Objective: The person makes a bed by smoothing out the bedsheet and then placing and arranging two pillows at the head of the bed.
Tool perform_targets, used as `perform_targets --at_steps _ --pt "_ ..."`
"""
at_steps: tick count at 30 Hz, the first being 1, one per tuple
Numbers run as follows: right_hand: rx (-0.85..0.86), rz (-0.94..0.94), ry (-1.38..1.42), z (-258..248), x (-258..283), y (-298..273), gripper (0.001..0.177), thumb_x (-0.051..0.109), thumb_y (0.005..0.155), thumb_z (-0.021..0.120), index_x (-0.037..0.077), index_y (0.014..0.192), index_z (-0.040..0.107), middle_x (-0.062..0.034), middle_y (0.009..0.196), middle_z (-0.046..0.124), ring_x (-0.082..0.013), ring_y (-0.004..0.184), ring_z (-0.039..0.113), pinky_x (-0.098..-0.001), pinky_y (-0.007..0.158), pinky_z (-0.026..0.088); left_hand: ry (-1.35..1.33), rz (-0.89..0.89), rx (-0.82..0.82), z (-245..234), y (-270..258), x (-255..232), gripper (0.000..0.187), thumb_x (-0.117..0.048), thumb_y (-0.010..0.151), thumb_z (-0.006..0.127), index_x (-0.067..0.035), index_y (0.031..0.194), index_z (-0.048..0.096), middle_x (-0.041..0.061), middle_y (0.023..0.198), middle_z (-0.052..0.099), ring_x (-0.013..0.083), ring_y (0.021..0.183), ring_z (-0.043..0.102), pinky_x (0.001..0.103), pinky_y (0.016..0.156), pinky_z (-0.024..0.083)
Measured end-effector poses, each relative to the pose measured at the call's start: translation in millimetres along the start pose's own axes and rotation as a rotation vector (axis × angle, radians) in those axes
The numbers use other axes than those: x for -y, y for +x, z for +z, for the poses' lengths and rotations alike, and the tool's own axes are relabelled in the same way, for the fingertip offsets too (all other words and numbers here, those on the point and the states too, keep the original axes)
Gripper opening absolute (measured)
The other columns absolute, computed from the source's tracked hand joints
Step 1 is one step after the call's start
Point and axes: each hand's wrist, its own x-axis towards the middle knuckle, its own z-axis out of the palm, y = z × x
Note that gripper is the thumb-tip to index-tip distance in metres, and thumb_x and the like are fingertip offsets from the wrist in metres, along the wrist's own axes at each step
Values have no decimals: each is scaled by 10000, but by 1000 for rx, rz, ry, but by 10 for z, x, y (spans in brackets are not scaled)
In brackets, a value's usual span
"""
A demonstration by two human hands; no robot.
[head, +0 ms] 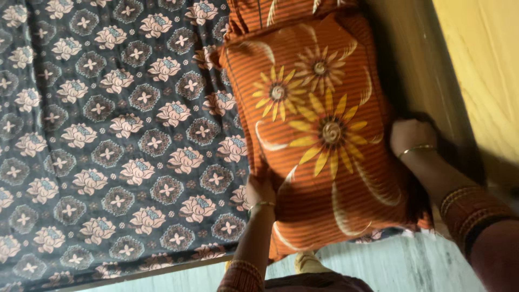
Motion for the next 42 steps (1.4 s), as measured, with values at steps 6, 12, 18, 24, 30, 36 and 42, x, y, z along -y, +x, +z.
perform_targets --at_steps 6,12,18,24,30,36,42 --pt "87 -27 -28 -436 175 -213 288 196 966 543 62 962 797 -243 1061 769 -427 978 751 -508 881 605 101 -140 -94 -9 -169 -67 401 -447 903 700 -65 1019 664 152 1000 750 378 929 712 505 804 546" --pt "-44 25 78 -849 469 -42 432 243 841 686 19 1210 659 -292 1022 697 -465 881 713 -527 731 587 -63 -206 -12 -269 201 -311 581 -579 888 622 -81 1187 619 129 1192 710 333 1104 676 465 940 521" --pt "-235 -436 711 -1127 1119 194 1171 594 698 882 27 1585 370 -369 1398 474 -494 1285 515 -523 1064 447 -446 -134 219 -116 879 -854 883 -609 853 697 -39 1471 426 208 1390 570 332 1250 563 474 1045 476" --pt "-42 -308 603 -1269 1421 123 1359 624 578 894 213 1659 182 -366 1590 217 -523 1444 320 -505 1155 359 -207 101 300 -72 1041 -1271 1290 -471 660 928 -130 1558 66 231 1393 526 340 1207 601 451 987 538" --pt "198 -49 277 -1602 1825 -80 1324 605 599 898 271 1643 156 -334 1589 215 -501 1438 325 -525 1132 379 264 -155 245 -249 765 -1643 1338 -614 695 834 -234 1658 -15 238 1413 566 373 1227 626 463 1011 534" --pt "278 -27 198 -1851 1897 -62 1299 578 619 901 307 1641 147 -301 1575 253 -476 1434 346 -536 1113 402 669 -133 193 -475 481 -2170 1059 -552 894 713 -421 1640 -27 217 1637 247 399 1416 418 583 1044 444" --pt "337 48 160 -1843 1944 -18 1277 551 640 905 343 1638 137 -267 1562 291 -450 1429 366 -546 1094 424 1072 553 -8 -377 609 -2127 980 -386 918 686 -431 1632 15 131 1694 65 378 1489 229 600 1078 338"
